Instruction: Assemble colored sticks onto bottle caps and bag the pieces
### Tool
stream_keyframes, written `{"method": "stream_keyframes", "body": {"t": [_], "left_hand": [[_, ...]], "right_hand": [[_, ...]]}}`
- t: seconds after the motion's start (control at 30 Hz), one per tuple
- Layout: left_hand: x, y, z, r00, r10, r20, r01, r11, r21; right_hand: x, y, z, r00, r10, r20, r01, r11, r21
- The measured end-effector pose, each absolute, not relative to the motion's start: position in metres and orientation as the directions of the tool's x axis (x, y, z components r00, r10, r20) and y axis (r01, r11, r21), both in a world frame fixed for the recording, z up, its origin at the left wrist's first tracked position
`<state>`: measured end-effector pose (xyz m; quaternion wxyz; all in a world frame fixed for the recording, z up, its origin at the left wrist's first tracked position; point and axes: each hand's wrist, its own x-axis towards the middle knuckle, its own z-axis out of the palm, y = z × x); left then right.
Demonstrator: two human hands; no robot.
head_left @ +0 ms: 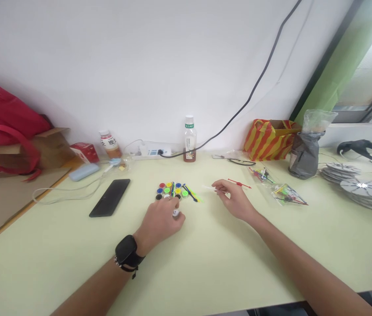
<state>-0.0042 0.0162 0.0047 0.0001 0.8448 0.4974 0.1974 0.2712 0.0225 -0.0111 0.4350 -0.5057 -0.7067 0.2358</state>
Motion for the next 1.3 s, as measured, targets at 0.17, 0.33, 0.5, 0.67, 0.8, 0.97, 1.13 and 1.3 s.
{"method": "stream_keyframes", "body": {"t": [0.17, 0.33, 0.5, 0.67, 0.8, 0.97, 1.13, 1.3], "left_hand": [[0.007, 0.012, -0.002, 0.495, 0.794, 0.354, 0.622, -0.608, 0.494], [0.018, 0.012, -0.012, 0.426, 0.885, 0.188, 0.327, -0.344, 0.880], [0.019, 0.015, -0.018, 0.415, 0.903, 0.113, 0.153, -0.192, 0.969], [0.018, 0.016, -0.018, 0.402, 0.902, 0.156, 0.100, -0.212, 0.972], [0.020, 0.012, -0.012, 0.445, 0.876, 0.186, 0.045, -0.230, 0.972], [0.021, 0.010, -0.009, 0.457, 0.869, 0.191, 0.027, -0.228, 0.973], [0.019, 0.012, -0.012, 0.419, 0.865, 0.277, -0.014, -0.299, 0.954], [0.017, 0.014, -0.011, 0.406, 0.840, 0.360, 0.054, -0.415, 0.908]], "right_hand": [[0.266, 0.020, -0.009, -0.067, 0.941, 0.331, 0.344, 0.333, -0.878], [0.262, 0.015, -0.001, -0.178, 0.953, 0.244, 0.309, 0.290, -0.906], [0.253, -0.001, 0.017, -0.314, 0.926, 0.209, 0.239, 0.290, -0.927], [0.242, -0.011, 0.019, -0.406, 0.898, 0.172, 0.229, 0.282, -0.931], [0.237, -0.010, 0.011, -0.408, 0.893, 0.190, 0.257, 0.313, -0.914], [0.236, -0.010, 0.007, -0.389, 0.895, 0.218, 0.301, 0.347, -0.889], [0.238, -0.011, 0.009, -0.372, 0.900, 0.229, 0.315, 0.354, -0.881], [0.240, -0.011, 0.011, -0.373, 0.903, 0.216, 0.289, 0.334, -0.897]]}}
